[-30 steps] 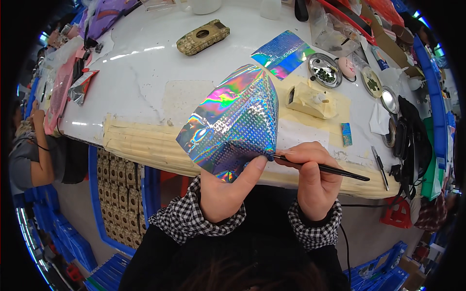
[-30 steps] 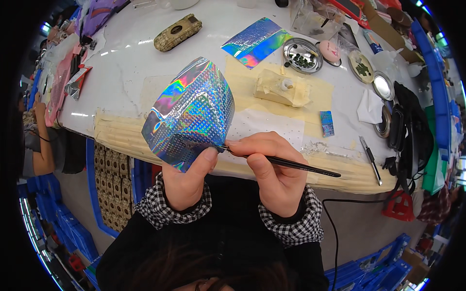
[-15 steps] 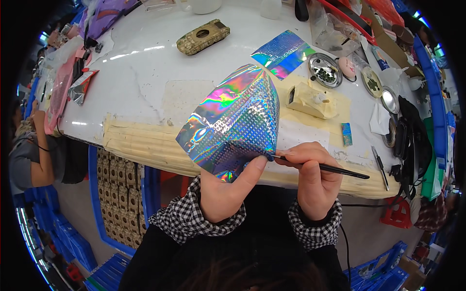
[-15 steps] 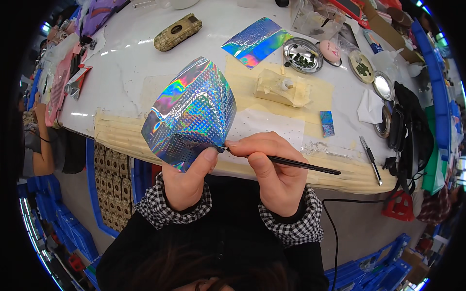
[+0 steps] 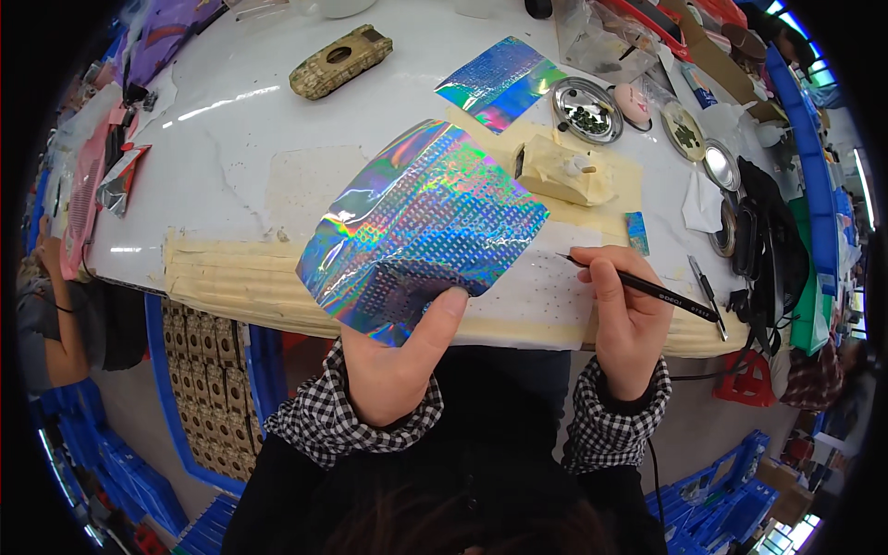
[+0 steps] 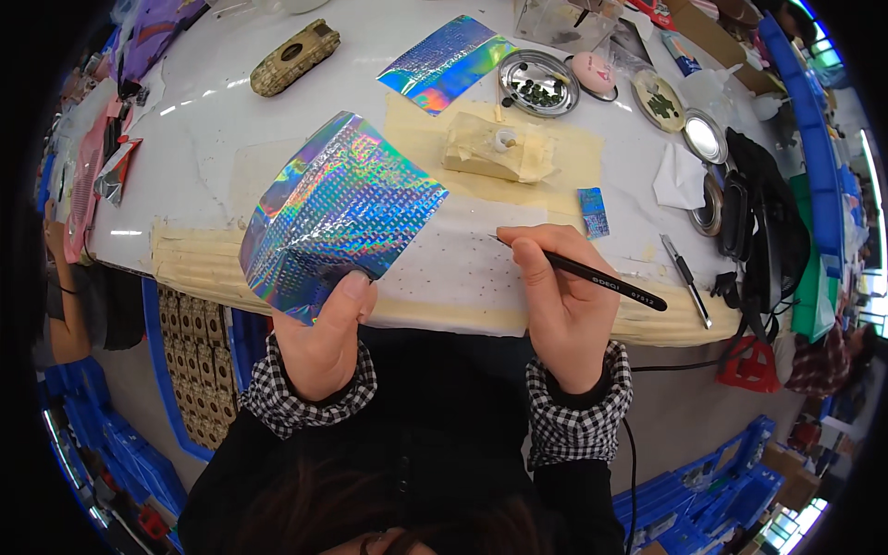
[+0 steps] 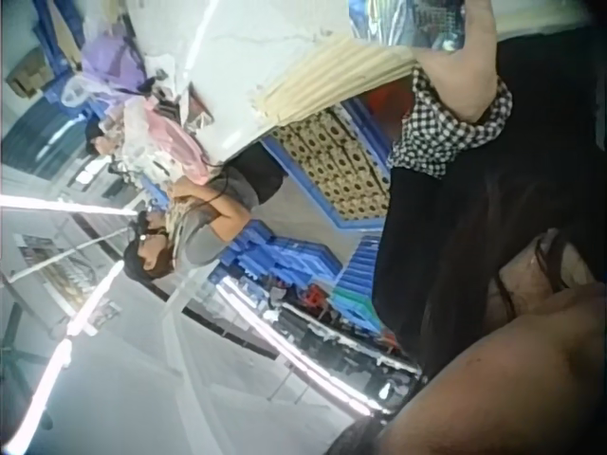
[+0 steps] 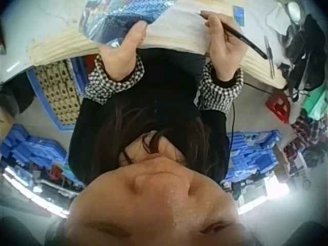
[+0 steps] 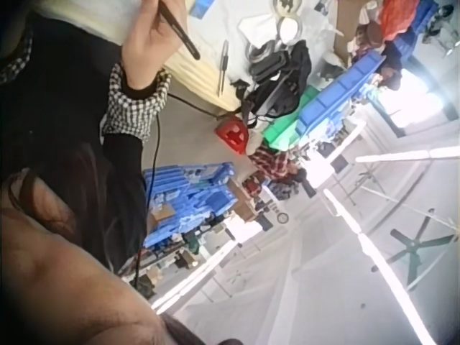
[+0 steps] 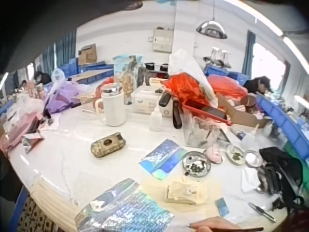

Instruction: Marking specific points on an iridescent sheet of material using a pen and a template paper on a workbench.

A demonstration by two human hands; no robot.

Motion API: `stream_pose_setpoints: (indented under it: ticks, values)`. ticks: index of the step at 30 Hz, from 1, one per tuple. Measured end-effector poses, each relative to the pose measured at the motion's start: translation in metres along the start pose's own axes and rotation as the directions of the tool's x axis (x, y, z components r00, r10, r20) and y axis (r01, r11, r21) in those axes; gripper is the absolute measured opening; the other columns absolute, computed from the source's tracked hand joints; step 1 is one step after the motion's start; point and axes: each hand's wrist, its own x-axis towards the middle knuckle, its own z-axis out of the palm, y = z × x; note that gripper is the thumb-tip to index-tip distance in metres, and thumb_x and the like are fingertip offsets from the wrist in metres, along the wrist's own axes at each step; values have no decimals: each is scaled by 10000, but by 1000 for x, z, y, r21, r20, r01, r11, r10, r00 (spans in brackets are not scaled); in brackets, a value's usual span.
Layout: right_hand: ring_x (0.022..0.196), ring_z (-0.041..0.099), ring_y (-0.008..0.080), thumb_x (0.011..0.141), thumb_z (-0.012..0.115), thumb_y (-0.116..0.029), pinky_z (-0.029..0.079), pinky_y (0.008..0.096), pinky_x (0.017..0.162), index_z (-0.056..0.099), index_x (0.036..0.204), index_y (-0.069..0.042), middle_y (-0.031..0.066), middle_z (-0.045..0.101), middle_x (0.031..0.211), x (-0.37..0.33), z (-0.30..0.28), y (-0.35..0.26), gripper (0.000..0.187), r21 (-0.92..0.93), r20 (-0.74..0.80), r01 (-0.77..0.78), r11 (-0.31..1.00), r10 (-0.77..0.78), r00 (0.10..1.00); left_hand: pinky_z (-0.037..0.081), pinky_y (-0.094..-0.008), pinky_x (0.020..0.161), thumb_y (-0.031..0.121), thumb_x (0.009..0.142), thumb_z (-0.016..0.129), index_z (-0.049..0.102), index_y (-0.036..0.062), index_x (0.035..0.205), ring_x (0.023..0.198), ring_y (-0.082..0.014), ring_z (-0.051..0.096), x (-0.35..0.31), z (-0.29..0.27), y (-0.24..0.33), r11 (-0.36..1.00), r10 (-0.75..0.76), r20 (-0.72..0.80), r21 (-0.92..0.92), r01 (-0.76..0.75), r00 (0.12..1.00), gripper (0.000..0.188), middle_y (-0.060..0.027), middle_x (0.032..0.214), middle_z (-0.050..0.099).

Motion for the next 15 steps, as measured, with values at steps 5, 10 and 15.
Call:
stream_pose_setpoints:
  ticks: [5,10,15]
  values:
    - [738,545,172,840,595,-35,428,254,678,645,880,31,90,630,813,4,3,6,92,-99,6,79,992,-78,997,387,-281,540,-24,811,559,433,35,1128,656,-134,477,0,-1,0,1000,-7,1,-4,7,1000,346,-79,935,544]
    - [717,543,178,827,611,-35,429,256,634,653,878,17,93,626,794,6,4,7,85,-189,18,172,967,-172,985,384,-282,539,-29,814,555,433,39,1132,658,-133,474,1,-2,0,1000,-5,13,-13,5,1000,347,-79,945,542]
    - [715,540,176,820,622,-36,433,257,625,653,887,17,99,624,796,7,3,2,90,-269,40,239,933,-237,971,384,-283,539,-33,813,556,433,40,1136,659,-132,475,1,-3,0,1000,4,17,-4,-4,1000,354,-79,948,541]
